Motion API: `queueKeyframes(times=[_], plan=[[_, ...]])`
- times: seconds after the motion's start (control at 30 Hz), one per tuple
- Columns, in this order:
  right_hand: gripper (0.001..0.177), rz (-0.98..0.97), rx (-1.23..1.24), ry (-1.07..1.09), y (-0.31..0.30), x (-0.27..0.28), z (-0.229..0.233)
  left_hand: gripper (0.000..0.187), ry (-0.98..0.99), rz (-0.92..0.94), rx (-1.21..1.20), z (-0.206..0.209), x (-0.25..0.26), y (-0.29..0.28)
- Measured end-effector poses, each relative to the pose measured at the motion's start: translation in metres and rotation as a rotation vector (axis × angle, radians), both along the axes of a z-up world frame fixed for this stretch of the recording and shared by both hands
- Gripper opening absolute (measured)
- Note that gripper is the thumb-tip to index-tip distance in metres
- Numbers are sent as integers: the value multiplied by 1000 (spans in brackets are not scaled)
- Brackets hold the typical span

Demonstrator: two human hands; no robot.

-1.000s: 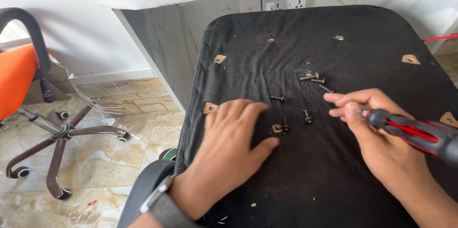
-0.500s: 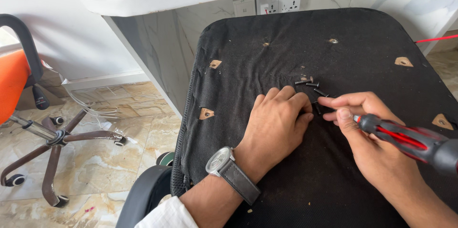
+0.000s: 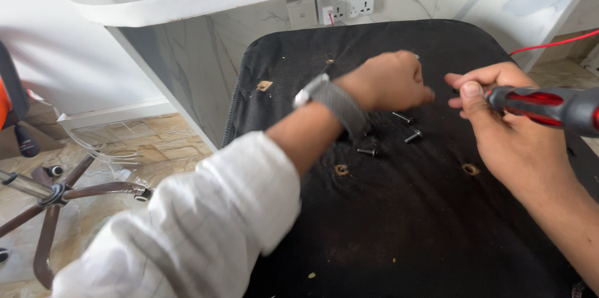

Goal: The person uses a screwdriver to remove multiple screws from the underside of a black upholstered chair seat. Screws are placed on the seat surface as they are removed. The person works methodically across several screw locations.

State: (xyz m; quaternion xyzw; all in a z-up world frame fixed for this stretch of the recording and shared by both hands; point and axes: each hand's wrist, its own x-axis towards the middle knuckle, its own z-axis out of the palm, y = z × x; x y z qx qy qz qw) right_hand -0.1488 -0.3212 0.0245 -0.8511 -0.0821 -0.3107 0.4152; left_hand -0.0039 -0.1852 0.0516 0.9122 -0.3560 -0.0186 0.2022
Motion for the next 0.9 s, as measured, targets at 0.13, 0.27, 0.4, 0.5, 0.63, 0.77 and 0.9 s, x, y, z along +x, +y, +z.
queueKeyframes(times=[0.13,0.27,0.4,0.5,0.63,0.77,0.9], plan=[[20,19,18,-53,-5,0,-3,39,-63,28,75,0,49,-28],[19,40,89,-69,-6,3,-5,42,-254,180,-5,-21,80,-47],[21,-100,33,116,-16,26,-5,44,-260,352,-46,-52,88,-62],[22,40,77,-49,-22,58,-7,36,-252,355,-127,-66,83,-63],[24,55,186,-38,-26,94,-14,21,-276,273,-310,-72,68,-50],[23,28,217,-32,-28,117,-23,24,-305,233,-408,-70,58,-46],[23,-67,139,-125,-20,136,-25,21,-279,249,-413,-63,57,-44]])
